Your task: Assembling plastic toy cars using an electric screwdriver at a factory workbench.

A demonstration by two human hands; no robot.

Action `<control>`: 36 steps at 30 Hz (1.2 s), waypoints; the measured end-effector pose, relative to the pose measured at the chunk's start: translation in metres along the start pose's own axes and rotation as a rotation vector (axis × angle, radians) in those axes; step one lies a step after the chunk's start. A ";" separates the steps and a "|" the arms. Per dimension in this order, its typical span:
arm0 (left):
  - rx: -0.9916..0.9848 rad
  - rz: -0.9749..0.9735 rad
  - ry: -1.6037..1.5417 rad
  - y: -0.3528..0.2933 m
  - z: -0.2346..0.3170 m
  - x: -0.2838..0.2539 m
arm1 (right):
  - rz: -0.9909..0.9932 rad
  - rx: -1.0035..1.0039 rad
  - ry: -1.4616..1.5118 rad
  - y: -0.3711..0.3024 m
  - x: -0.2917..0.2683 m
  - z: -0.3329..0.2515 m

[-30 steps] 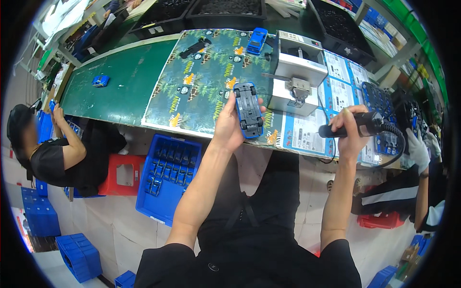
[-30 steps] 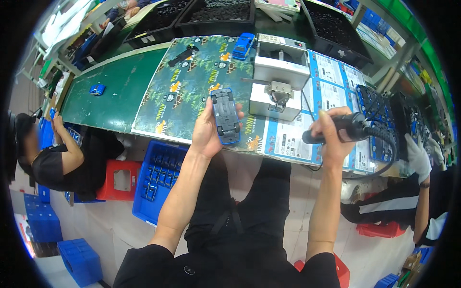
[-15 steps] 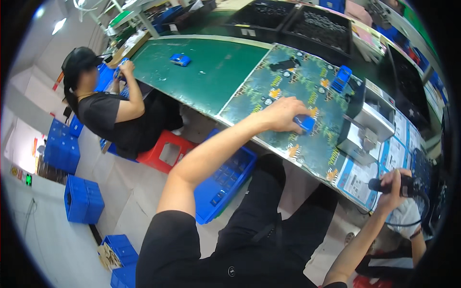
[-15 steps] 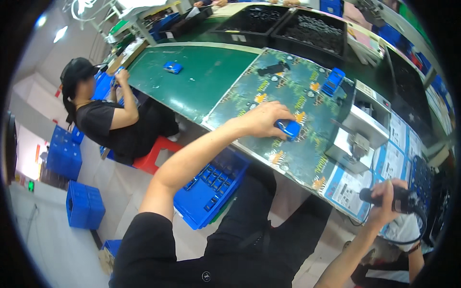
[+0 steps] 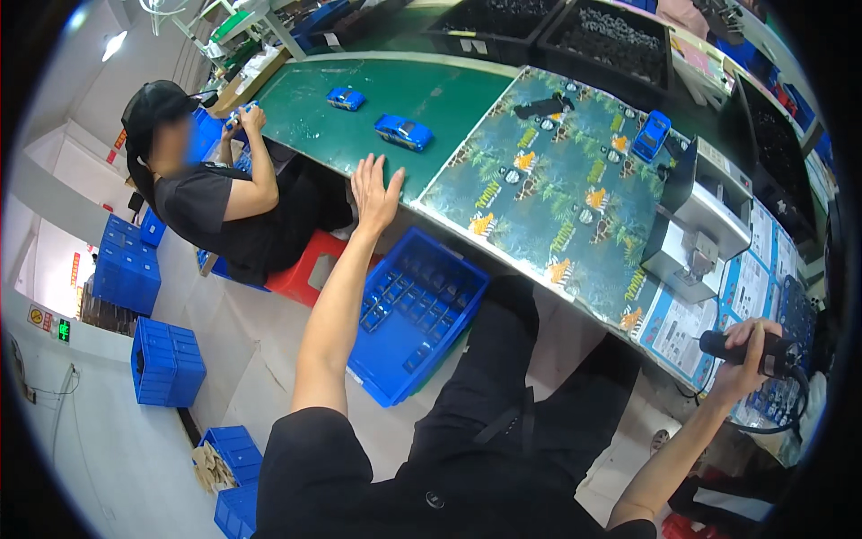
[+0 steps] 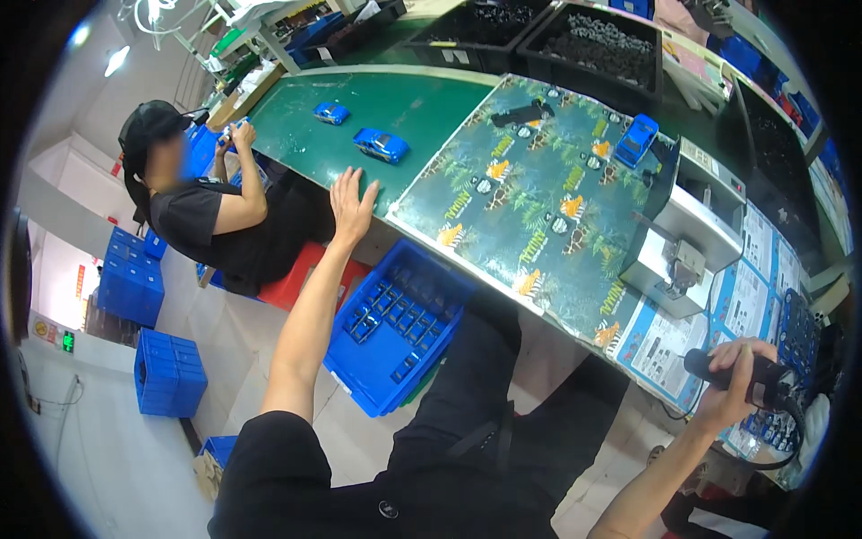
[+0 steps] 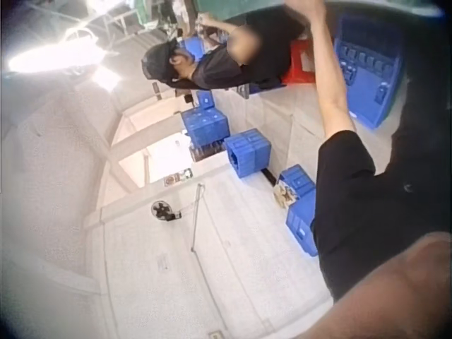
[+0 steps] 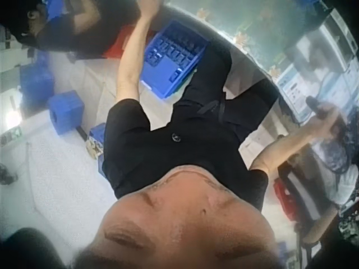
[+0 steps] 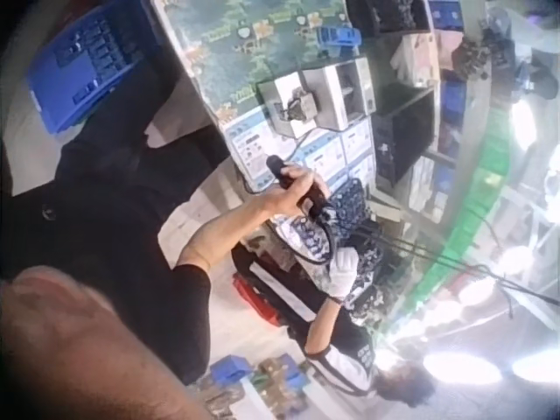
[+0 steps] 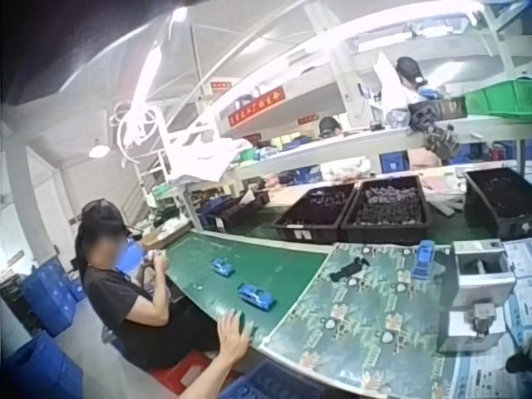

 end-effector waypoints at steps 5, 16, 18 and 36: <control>-0.020 -0.039 0.028 -0.002 -0.004 0.000 | -0.032 0.016 -0.016 -0.005 0.003 0.003; 0.126 -0.096 0.179 0.054 0.069 0.005 | 0.060 0.013 0.034 -0.008 0.000 0.005; 0.162 -0.088 0.166 0.039 0.093 0.005 | 0.082 -0.003 0.032 -0.009 -0.001 0.004; 0.384 -0.122 0.144 0.021 0.125 -0.019 | 0.091 -0.043 0.084 -0.013 -0.004 0.005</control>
Point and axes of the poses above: each hand's wrist, its own y-axis towards the middle knuckle, its own x-axis out of the palm, z = x × y, the point moved 7 cm from there along y, towards the middle knuckle, and after that the axes turned 2 degrees about -x, right-handed, at the moved point
